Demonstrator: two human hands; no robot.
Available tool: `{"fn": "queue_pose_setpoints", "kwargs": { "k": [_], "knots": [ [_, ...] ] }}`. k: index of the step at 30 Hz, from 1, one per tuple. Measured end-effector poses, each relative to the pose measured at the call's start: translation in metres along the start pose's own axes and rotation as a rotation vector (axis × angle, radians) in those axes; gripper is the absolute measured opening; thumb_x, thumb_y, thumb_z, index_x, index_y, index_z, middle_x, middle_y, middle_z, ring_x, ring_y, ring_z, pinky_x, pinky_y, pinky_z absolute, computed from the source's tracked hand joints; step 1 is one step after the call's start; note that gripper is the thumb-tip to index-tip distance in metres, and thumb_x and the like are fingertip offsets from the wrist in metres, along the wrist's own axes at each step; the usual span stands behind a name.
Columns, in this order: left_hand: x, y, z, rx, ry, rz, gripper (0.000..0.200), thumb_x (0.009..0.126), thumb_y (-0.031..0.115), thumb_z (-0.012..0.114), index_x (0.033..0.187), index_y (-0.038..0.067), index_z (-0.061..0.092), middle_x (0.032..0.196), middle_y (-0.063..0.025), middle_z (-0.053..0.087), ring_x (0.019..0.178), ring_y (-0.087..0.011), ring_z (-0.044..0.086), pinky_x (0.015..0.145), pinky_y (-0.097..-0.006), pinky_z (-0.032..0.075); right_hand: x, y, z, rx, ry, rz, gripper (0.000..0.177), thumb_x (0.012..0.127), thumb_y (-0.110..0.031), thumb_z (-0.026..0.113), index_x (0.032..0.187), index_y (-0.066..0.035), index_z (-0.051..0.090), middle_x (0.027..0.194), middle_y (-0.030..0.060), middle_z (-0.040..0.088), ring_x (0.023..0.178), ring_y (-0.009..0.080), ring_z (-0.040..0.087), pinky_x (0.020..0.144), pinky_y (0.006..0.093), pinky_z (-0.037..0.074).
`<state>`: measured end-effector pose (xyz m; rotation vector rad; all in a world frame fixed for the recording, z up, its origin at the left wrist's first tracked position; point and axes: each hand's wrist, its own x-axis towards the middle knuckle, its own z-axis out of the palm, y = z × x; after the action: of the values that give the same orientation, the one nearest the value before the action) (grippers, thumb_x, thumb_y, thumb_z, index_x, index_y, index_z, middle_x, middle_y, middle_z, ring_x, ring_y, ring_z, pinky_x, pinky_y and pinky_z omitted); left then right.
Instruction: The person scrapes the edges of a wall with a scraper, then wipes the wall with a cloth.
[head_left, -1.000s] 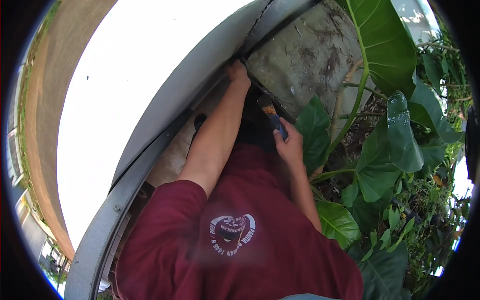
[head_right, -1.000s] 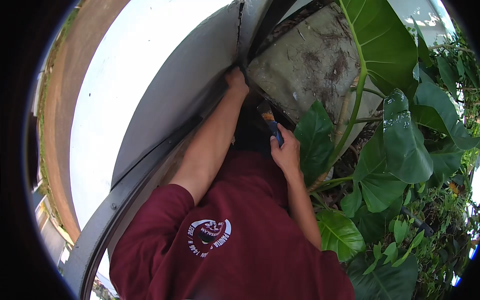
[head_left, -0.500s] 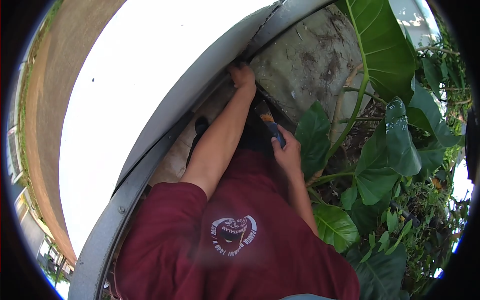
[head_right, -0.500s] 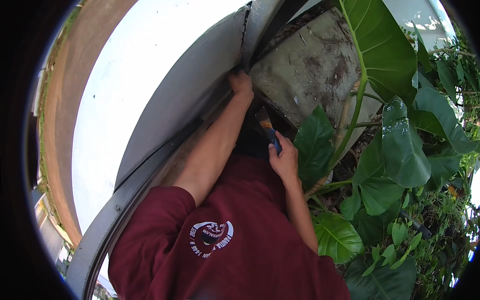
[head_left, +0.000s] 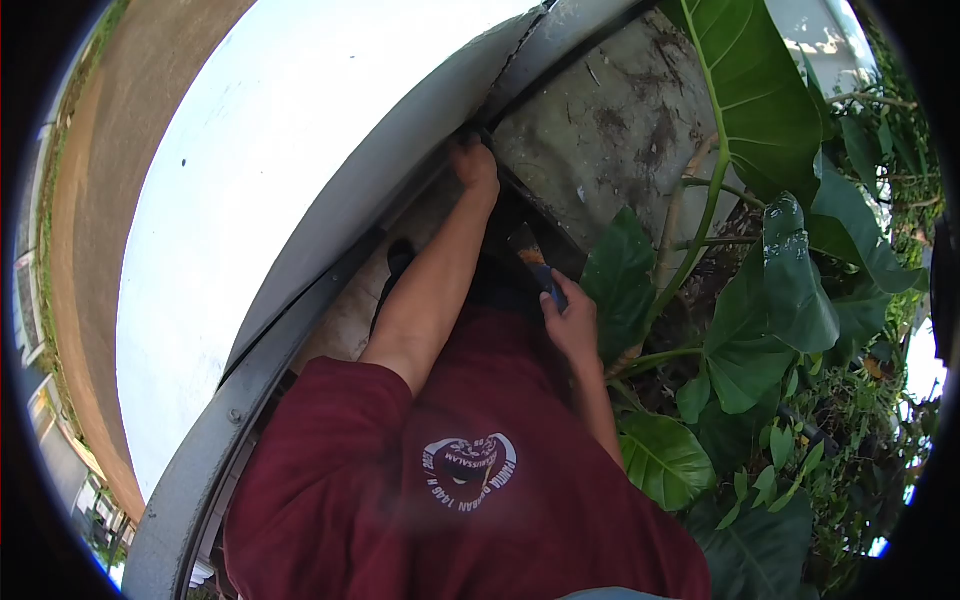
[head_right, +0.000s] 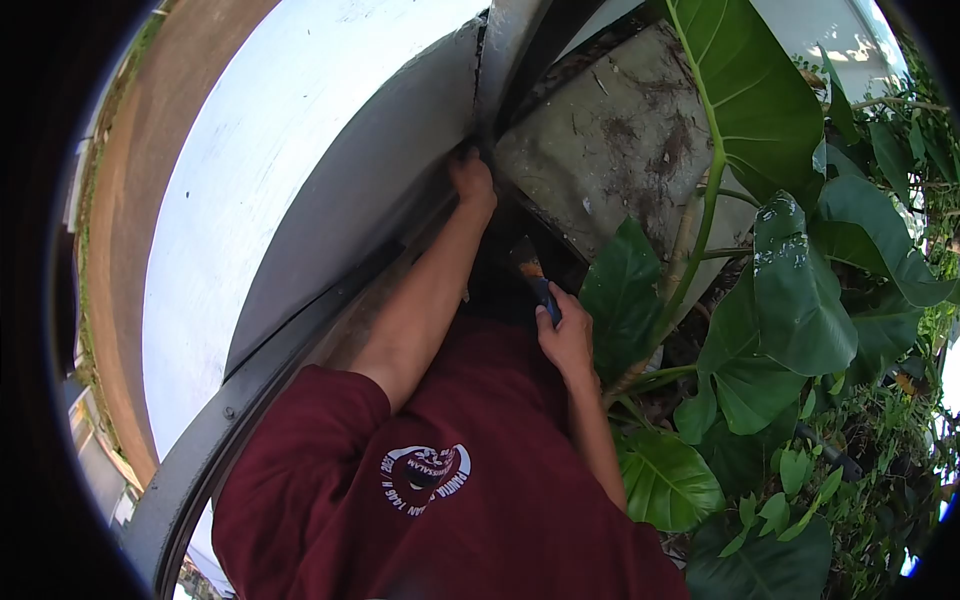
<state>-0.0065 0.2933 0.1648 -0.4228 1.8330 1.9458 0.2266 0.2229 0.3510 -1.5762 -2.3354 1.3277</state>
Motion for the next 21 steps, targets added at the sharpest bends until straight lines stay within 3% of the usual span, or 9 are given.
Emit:
{"fn": "queue_pose_setpoints", "kwargs": {
  "k": [6,12,15,18,21],
  "knots": [
    [-0.006,0.016,0.013,0.02,0.087,0.027,0.037,0.088,0.005,0.052,0.124,-0.006,0.05,0.127,-0.0175,0.054,0.115,-0.0281,0.052,0.1,-0.0357,0.037,0.004,-0.01,0.002,0.008,0.004,-0.062,0.041,0.082,-0.011,0.064,0.12,0.003,0.059,0.101,0.0184,0.066,0.092,0.0283,0.066,0.083,0.0338,0.048],
    [-0.04,0.048,0.008,-0.087,0.0,0.063,0.037,0.088,0.004,0.052,0.123,-0.005,0.044,0.119,-0.0158,0.051,0.111,-0.0246,0.048,0.098,-0.0345,0.035,-0.003,-0.006,-0.002,-0.011,0.013,-0.047,0.042,0.082,-0.011,0.063,0.12,0.004,0.059,0.099,0.0186,0.066,0.09,0.028,0.066,0.082,0.0337,0.049],
    [-0.037,0.041,0.001,0.014,-0.013,0.081,0.037,0.089,0.006,0.052,0.123,-0.005,0.042,0.119,-0.0142,0.049,0.111,-0.0229,0.046,0.098,-0.0341,0.034,-0.004,-0.007,0.0,-0.003,0.007,-0.048,0.042,0.082,-0.012,0.063,0.12,0.004,0.059,0.1,0.0192,0.066,0.09,0.0283,0.066,0.082,0.034,0.048],
    [-0.032,0.029,-0.013,0.031,-0.041,0.136,0.04,0.091,0.013,0.053,0.125,-0.005,0.043,0.126,-0.0243,0.05,0.116,-0.0324,0.05,0.099,-0.0381,0.036,-0.006,-0.008,0.002,-0.004,0.012,-0.069,0.042,0.082,-0.012,0.063,0.12,0.004,0.059,0.101,0.0196,0.066,0.091,0.0285,0.066,0.083,0.0342,0.048],
    [-0.015,0.0,-0.02,0.016,0.147,-0.029,0.043,0.092,0.012,0.052,0.13,-0.004,0.041,0.131,-0.0239,0.047,0.122,-0.033,0.047,0.103,-0.039,0.034,-0.007,-0.011,0.003,-0.013,0.032,-0.089,0.042,0.082,-0.012,0.063,0.12,0.005,0.059,0.101,0.0195,0.066,0.091,0.0278,0.066,0.082,0.0341,0.048]
  ]
}}
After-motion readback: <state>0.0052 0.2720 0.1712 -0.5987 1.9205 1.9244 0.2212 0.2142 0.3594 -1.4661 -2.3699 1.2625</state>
